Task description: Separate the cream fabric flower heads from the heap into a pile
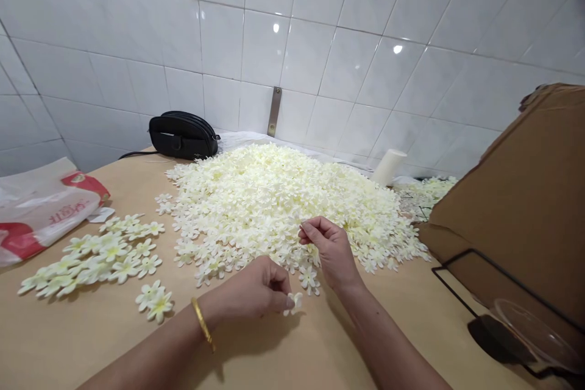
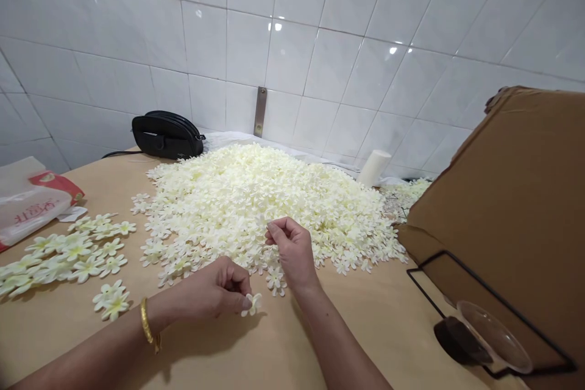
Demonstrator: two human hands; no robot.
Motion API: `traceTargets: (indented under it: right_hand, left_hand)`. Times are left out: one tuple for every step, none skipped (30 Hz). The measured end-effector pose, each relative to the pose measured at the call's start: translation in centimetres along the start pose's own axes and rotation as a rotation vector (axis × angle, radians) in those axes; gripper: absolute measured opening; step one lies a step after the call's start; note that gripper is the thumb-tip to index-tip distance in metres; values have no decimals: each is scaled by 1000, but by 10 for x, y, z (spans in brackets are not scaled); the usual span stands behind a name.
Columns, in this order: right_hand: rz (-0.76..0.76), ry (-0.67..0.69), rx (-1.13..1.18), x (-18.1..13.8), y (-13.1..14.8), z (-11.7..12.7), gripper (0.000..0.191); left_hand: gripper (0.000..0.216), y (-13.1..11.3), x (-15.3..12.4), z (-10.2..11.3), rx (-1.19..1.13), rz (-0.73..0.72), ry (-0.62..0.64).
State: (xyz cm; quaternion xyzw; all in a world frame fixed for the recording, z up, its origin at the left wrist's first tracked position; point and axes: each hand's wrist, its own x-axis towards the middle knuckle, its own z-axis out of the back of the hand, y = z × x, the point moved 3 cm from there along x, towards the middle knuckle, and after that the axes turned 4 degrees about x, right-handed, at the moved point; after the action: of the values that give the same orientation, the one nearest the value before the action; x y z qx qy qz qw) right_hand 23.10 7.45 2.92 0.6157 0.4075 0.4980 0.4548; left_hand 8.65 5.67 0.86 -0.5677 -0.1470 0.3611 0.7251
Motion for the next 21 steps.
traceTargets:
  right_hand:
    - [99, -22, -125, -2, 1, 1, 17]
    - [212, -41, -264, -4, 2, 2, 16]
    - [335, -52, -402, -7, 4, 2, 14]
    - [463, -55, -528, -10, 6, 1, 13]
    - [588, -50, -635, -13, 8, -1, 12]
    - [698, -35, -720, -16, 9, -3, 12]
    - [788, -24, -784, -19, 10, -4, 12]
    - [853, -16, -835, -20, 10, -5, 13]
    - [898, -10, -873, -21, 10, -5, 14]
    - [928, -2, -905, -22, 10, -6, 16]
    - [952, 12, -932, -23, 10, -7, 18]
    - [974, 31, -956, -24, 10, -8, 20]
    - [994, 55, -976, -26, 9, -9, 22]
    - [1012, 87, -990, -27, 9, -12, 23]
    - [1022, 124, -996, -28, 8, -14, 23]
    - [1016, 162, -988, -30, 8, -17, 23]
    - [990, 189, -957, -30, 7, -19, 23]
    - [938, 200, -901, -30, 7, -20, 23]
    - [861, 194, -822, -29, 7, -20, 22]
    - [766, 171, -731, -27, 7, -18, 21]
    - [663, 142, -640, -25, 7, -17, 20]
  left_hand:
    - [7, 2, -1, 1, 32, 13, 1]
    - [7, 4, -1, 2, 57, 25, -3]
    - [7, 5, -1, 3, 73, 35, -4]
    - [7, 6, -1, 3, 79, 44, -7]
    - [7, 6, 0, 3, 74, 51, -14]
    - [7, 6, 1, 3, 56, 53, -31]
    - [8, 4, 2, 3, 27, 46, -60]
    - [11, 2, 2, 5, -14, 34, -103]
    - [16, -1, 3, 7, -71, 20, -156]
    - [22, -3, 4, 10, -147, 7, -212]
    - [28, -4, 4, 13, -238, -2, -261]
    - [34, -5, 5, 16, -334, -5, -298]
    - [37, -5, 5, 18, -419, -4, -318]
    - [38, -5, 5, 20, -479, -9, -324]
    - [36, -4, 6, 21, -511, -21, -325]
    - [33, -4, 6, 23, -517, -39, -326]
    - [31, -3, 5, 24, -507, -63, -336]
    - [29, -3, 5, 25, -490, -89, -351]
    - [27, -3, 4, 25, -472, -111, -365]
    - [25, -3, 4, 25, -454, -124, -376]
    - [24, -4, 3, 25, -429, -126, -378]
